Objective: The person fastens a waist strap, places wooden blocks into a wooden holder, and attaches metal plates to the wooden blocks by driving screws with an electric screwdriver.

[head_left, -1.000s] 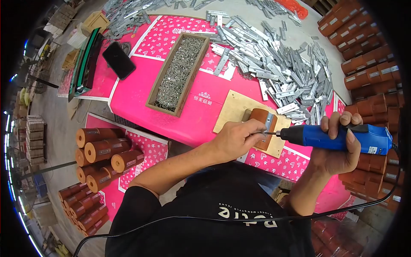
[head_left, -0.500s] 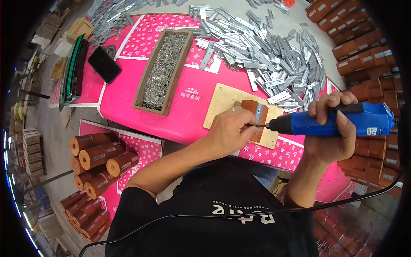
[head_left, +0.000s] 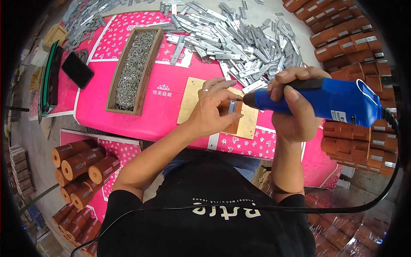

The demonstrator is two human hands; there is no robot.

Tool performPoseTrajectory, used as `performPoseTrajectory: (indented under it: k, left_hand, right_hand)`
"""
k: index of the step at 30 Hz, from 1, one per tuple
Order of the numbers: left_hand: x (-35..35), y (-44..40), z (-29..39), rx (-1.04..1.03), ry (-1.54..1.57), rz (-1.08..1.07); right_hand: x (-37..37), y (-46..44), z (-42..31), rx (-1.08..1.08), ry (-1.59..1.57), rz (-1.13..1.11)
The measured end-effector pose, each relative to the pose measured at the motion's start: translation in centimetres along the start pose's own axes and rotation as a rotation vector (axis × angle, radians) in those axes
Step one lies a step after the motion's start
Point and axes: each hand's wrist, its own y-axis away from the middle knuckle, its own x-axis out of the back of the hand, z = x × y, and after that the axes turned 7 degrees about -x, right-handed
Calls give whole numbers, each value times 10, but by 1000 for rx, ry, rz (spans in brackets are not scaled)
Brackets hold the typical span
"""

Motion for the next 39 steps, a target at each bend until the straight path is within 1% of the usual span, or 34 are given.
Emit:
performPoseTrajectory:
  k: [1, 5, 10, 13, 16, 17, 19, 20, 23, 26, 29, 32, 34, 35, 37, 39]
  left_hand:
    - [-2, 0, -4, -2, -5, 2]
    - [-8, 1, -12, 2, 1, 16]
    - [-14, 3, -17, -17, 73, 98]
    - [-15, 1, -19, -33, 108, 118]
    - [-17, 0, -19, -42, 130, 131]
    - [-18, 0, -18, -44, 138, 137]
    - [-14, -1, -12, 32, 159, 108]
    - [-13, -1, -11, 71, 170, 93]
    - [-12, 3, -14, 51, 89, 45]
    - [-12, 2, -10, 39, 81, 101]
    - [-12, 3, -14, 13, 20, 44]
    - [-12, 3, -17, 41, 74, 17]
    - [-13, 2, -17, 9, 43, 47]
    - [-14, 2, -16, -7, 27, 61]
    - [-14, 3, -14, 31, 60, 69]
    - [-15, 3, -14, 58, 106, 75]
  right_hand:
    - [2, -2, 3, 11, -58, -27]
    - [2, -3, 8, -1, -9, -21]
    - [2, -2, 15, -6, -2, -32]
    - [2, -2, 15, 15, 39, -52]
    - [-8, 1, 11, -25, 181, -7]
    - [-7, 1, 12, -21, 177, -40]
    - [-6, 0, 14, -11, 168, -109]
    - [-7, 1, 15, -18, 176, -101]
    - [-11, 2, 17, -35, 208, -92]
    - [-11, 1, 20, -45, 234, -99]
    - [-10, -3, 22, -77, 221, -98]
    - [-4, -10, 27, -93, 212, -109]
    - [-5, -11, 31, -74, 212, -91]
    - [-5, -11, 30, -92, 244, -111]
    - [-7, -13, 27, -121, 305, -153]
    - [-10, -17, 27, -80, 311, -308]
